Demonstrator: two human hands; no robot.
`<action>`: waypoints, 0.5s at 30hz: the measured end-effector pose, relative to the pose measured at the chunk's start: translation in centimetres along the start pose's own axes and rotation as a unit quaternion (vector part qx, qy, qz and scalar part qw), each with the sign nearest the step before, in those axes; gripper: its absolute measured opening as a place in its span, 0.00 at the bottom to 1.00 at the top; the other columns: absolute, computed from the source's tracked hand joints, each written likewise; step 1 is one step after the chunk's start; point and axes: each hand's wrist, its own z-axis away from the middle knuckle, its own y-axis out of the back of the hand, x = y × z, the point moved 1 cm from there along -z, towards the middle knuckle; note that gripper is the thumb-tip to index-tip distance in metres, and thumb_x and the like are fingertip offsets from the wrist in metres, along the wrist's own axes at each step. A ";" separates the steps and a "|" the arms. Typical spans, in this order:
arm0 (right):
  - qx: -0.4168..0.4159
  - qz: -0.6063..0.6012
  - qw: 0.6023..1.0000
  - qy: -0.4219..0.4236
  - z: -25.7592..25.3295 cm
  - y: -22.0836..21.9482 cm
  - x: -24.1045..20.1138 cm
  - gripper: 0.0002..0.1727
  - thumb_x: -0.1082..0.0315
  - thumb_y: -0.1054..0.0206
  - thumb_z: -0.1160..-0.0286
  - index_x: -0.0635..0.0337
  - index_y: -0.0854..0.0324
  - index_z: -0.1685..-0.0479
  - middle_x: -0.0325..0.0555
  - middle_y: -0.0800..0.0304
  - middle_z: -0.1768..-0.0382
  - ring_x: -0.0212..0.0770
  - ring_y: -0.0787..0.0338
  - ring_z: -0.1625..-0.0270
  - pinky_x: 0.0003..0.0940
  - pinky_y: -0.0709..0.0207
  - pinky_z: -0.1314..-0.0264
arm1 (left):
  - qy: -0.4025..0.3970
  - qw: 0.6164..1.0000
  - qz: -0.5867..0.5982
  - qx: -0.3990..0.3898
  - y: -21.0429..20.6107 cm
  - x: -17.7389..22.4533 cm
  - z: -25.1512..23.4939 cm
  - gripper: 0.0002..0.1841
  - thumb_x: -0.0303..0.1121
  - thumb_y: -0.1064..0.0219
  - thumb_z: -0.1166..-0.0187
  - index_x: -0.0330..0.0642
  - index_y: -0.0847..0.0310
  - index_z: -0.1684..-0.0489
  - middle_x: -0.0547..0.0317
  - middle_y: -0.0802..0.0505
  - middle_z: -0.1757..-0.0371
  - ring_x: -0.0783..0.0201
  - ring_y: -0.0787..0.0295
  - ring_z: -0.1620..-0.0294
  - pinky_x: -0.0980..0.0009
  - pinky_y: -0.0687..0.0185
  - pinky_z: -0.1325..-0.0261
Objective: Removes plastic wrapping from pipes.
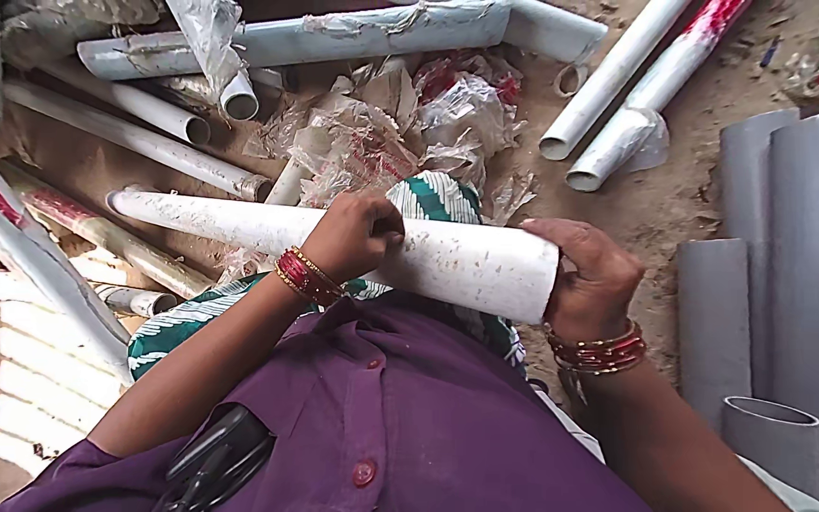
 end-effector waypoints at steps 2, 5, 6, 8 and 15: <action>-0.017 0.016 1.000 0.009 -0.7 0.2 0.6 0.13 0.72 0.38 0.17 0.73 0.09 0.53 0.66 0.05 0.56 0.56 0.04 0.51 0.43 0.13 0.42 | -0.022 0.999 0.003 0.024 0.0 -0.5 0.2 0.04 0.26 0.30 0.28 0.36 0.09 0.66 0.54 0.08 0.66 0.69 0.14 0.65 0.72 0.21 0.57; -0.036 0.001 0.999 -0.010 -1.9 0.0 1.4 0.13 0.73 0.39 0.17 0.73 0.09 0.55 0.66 0.05 0.57 0.52 0.03 0.52 0.39 0.14 0.41 | -0.017 0.998 -0.009 0.066 0.8 -1.3 0.8 0.06 0.29 0.31 0.25 0.36 0.09 0.62 0.53 0.07 0.61 0.67 0.13 0.62 0.71 0.20 0.56; -0.043 -0.011 0.998 -0.045 -2.1 -0.1 1.5 0.13 0.72 0.39 0.18 0.73 0.10 0.55 0.64 0.05 0.57 0.48 0.04 0.52 0.37 0.14 0.41 | -0.006 0.997 -0.011 0.076 1.2 -1.6 1.0 0.07 0.29 0.32 0.23 0.36 0.08 0.60 0.51 0.06 0.57 0.66 0.12 0.60 0.69 0.19 0.54; -0.078 -0.038 0.981 -0.173 -2.4 0.1 0.7 0.11 0.72 0.35 0.23 0.71 0.12 0.50 0.58 0.06 0.58 0.40 0.07 0.57 0.37 0.16 0.48 | 0.012 0.995 -0.012 0.099 2.1 -2.3 1.5 0.08 0.28 0.34 0.22 0.37 0.08 0.57 0.51 0.05 0.54 0.67 0.10 0.57 0.70 0.18 0.52; -0.024 -0.252 0.727 -0.638 -5.4 -0.6 0.1 0.16 0.69 0.50 0.11 0.49 0.27 0.73 0.29 0.31 0.91 0.23 0.39 0.94 0.18 0.44 0.92 | 0.129 0.980 -0.008 0.148 4.3 -6.1 4.2 0.11 0.30 0.37 0.19 0.38 0.09 0.51 0.54 0.05 0.56 0.70 0.11 0.58 0.66 0.18 0.48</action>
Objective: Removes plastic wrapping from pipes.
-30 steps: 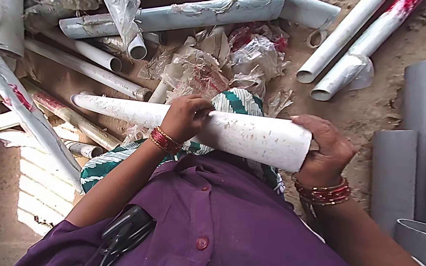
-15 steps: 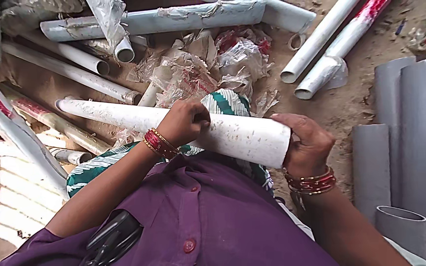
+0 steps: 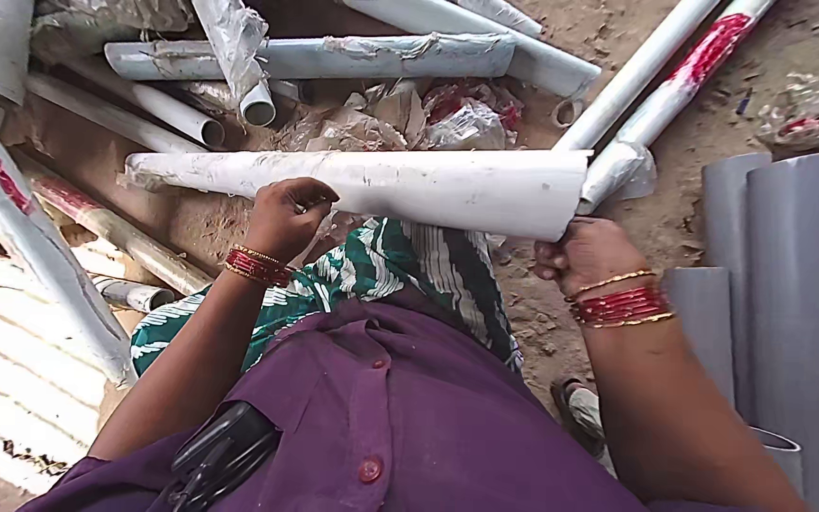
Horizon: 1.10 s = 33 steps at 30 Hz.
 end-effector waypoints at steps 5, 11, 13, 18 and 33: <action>0.035 -0.073 0.997 0.004 0.6 -0.6 0.5 0.15 0.67 0.50 0.09 0.50 0.26 0.70 0.31 0.27 0.89 0.24 0.32 0.91 0.19 0.36 0.89 | 0.171 0.984 0.049 -0.004 -0.5 -3.7 0.7 0.11 0.37 0.28 0.19 0.38 0.08 0.55 0.52 0.05 0.59 0.63 0.11 0.59 0.55 0.18 0.45; 0.016 -0.069 0.994 0.089 2.3 -0.7 2.3 0.19 0.75 0.53 0.10 0.54 0.23 0.72 0.32 0.24 0.91 0.22 0.32 0.94 0.16 0.38 0.93 | 0.345 0.933 0.090 -0.036 -3.0 -7.7 1.9 0.16 0.38 0.38 0.11 0.32 0.11 0.52 0.45 0.06 0.60 0.54 0.10 0.63 0.50 0.17 0.49; 0.017 -0.058 0.993 0.103 2.9 -0.7 2.7 0.20 0.76 0.55 0.10 0.54 0.24 0.71 0.32 0.23 0.91 0.21 0.31 0.94 0.15 0.38 0.93 | 0.383 0.913 0.136 -0.031 -3.6 -9.3 2.4 0.14 0.27 0.41 0.15 0.34 0.13 0.40 0.44 0.05 0.50 0.54 0.07 0.58 0.53 0.14 0.47; 0.015 -0.067 0.993 0.095 3.7 -0.5 3.6 0.21 0.76 0.60 0.10 0.54 0.27 0.73 0.32 0.23 0.91 0.22 0.31 0.95 0.15 0.40 0.95 | 0.428 0.875 0.222 0.025 -3.9 -12.1 2.8 0.18 0.22 0.42 0.23 0.35 0.13 0.38 0.46 0.04 0.46 0.56 0.05 0.55 0.56 0.12 0.46; 0.025 0.011 0.999 -0.030 5.4 0.0 3.8 0.32 0.59 0.74 0.06 0.52 0.27 0.77 0.37 0.23 0.93 0.26 0.29 0.94 0.19 0.39 0.93 | 0.441 0.864 0.241 0.028 -2.7 -16.8 1.4 0.32 0.28 0.29 0.28 0.29 0.30 0.22 0.31 0.16 0.29 0.39 0.15 0.35 0.40 0.23 0.33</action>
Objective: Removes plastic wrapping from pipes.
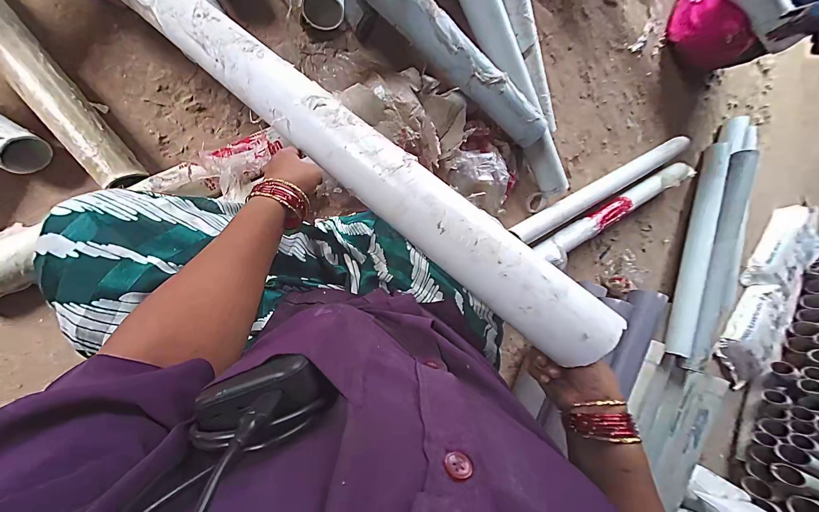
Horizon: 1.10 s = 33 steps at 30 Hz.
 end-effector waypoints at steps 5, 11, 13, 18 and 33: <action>0.132 0.363 0.906 0.175 2.0 0.5 -6.0 0.18 0.66 0.47 0.08 0.64 0.28 0.26 0.43 0.17 0.63 0.28 0.17 0.78 0.25 0.22 0.77 | 0.107 0.968 0.224 -0.037 -0.1 2.4 3.1 0.22 0.25 0.41 0.20 0.33 0.28 0.26 0.41 0.17 0.35 0.55 0.15 0.46 0.59 0.17 0.45; -0.022 0.514 0.662 0.545 4.1 -6.6 -11.2 0.22 0.63 0.47 0.11 0.76 0.17 0.41 0.55 0.12 0.62 0.27 0.16 0.68 0.23 0.20 0.63 | 0.120 0.925 0.357 -0.046 -0.5 1.0 2.8 0.17 0.23 0.43 0.23 0.32 0.23 0.37 0.44 0.15 0.44 0.56 0.17 0.48 0.58 0.19 0.47; -0.125 0.546 0.563 0.608 3.8 -12.0 -9.9 0.20 0.61 0.43 0.13 0.69 0.11 0.44 0.60 0.07 0.57 0.43 0.09 0.60 0.37 0.15 0.56 | 0.119 0.923 0.363 -0.049 -0.6 0.5 2.6 0.13 0.22 0.43 0.23 0.31 0.21 0.43 0.46 0.15 0.47 0.57 0.18 0.51 0.58 0.20 0.49; -0.222 0.629 0.459 0.587 4.0 -24.3 -5.6 0.31 0.59 0.26 0.28 0.64 0.20 0.24 0.70 0.21 0.30 0.72 0.20 0.30 0.67 0.25 0.33 | 0.137 0.906 0.394 -0.071 -0.1 0.1 3.0 0.15 0.23 0.41 0.23 0.32 0.23 0.40 0.48 0.16 0.53 0.60 0.20 0.58 0.64 0.21 0.54; -0.161 0.599 0.427 0.658 -1.2 -32.4 -2.2 0.10 0.69 0.26 0.29 0.70 0.09 0.63 0.66 0.09 0.55 0.68 0.10 0.46 0.64 0.20 0.48 | 0.105 0.909 0.392 -0.098 0.0 0.8 1.5 0.31 0.33 0.29 0.20 0.31 0.34 0.20 0.35 0.16 0.33 0.46 0.15 0.38 0.50 0.18 0.36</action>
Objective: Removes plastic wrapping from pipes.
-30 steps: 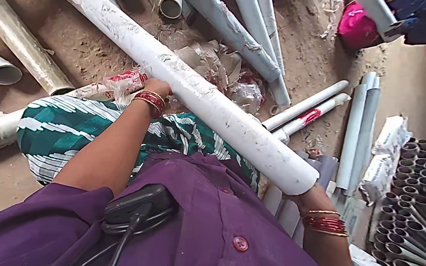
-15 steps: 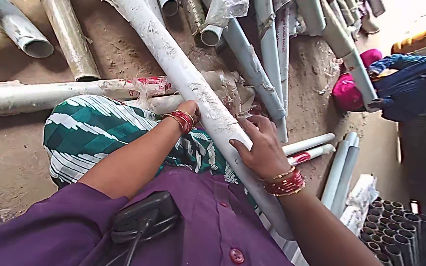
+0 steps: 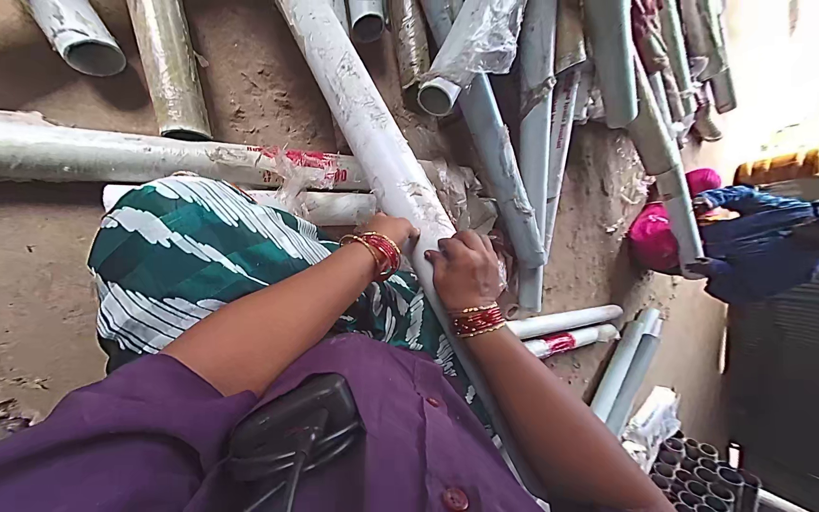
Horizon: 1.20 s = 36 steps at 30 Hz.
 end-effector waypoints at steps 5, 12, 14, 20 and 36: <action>0.051 0.020 0.998 0.035 -0.4 -0.9 0.8 0.08 0.78 0.34 0.28 0.73 0.12 0.71 0.67 0.09 0.62 0.68 0.08 0.51 0.58 0.15 0.52 | -0.005 0.999 -0.033 0.008 -0.4 0.2 -0.2 0.31 0.38 0.28 0.20 0.28 0.31 0.23 0.33 0.17 0.30 0.43 0.18 0.32 0.47 0.22 0.30; -0.091 -0.060 0.971 -0.211 -3.1 2.4 0.7 0.14 0.72 0.40 0.15 0.77 0.15 0.47 0.71 0.12 0.44 0.66 0.12 0.37 0.59 0.24 0.31 | 0.028 0.998 0.055 -0.005 -1.1 0.3 0.5 0.38 0.48 0.32 0.17 0.36 0.42 0.13 0.34 0.20 0.26 0.41 0.21 0.28 0.41 0.23 0.32; -0.111 -0.083 0.957 -0.253 -3.4 3.1 1.5 0.14 0.70 0.39 0.14 0.75 0.15 0.45 0.69 0.11 0.44 0.63 0.11 0.38 0.59 0.24 0.31 | 0.030 0.997 0.070 0.004 -1.4 0.4 0.7 0.38 0.46 0.33 0.15 0.37 0.44 0.12 0.34 0.20 0.26 0.42 0.22 0.28 0.42 0.23 0.32; -0.134 -0.092 0.956 -0.244 -4.0 4.4 3.4 0.14 0.75 0.42 0.15 0.70 0.12 0.42 0.67 0.11 0.41 0.62 0.13 0.34 0.59 0.28 0.27 | 0.039 0.996 0.076 0.007 -1.5 0.4 0.5 0.37 0.46 0.33 0.15 0.35 0.43 0.12 0.34 0.22 0.23 0.41 0.24 0.25 0.42 0.24 0.29; -0.153 -0.090 0.975 -0.133 -0.5 2.7 0.9 0.13 0.69 0.27 0.23 0.72 0.10 0.50 0.70 0.11 0.46 0.68 0.12 0.39 0.64 0.22 0.35 | -0.170 0.951 -0.071 0.248 1.8 1.6 -0.9 0.14 0.35 0.25 0.23 0.34 0.12 0.47 0.44 0.07 0.45 0.51 0.12 0.38 0.51 0.24 0.30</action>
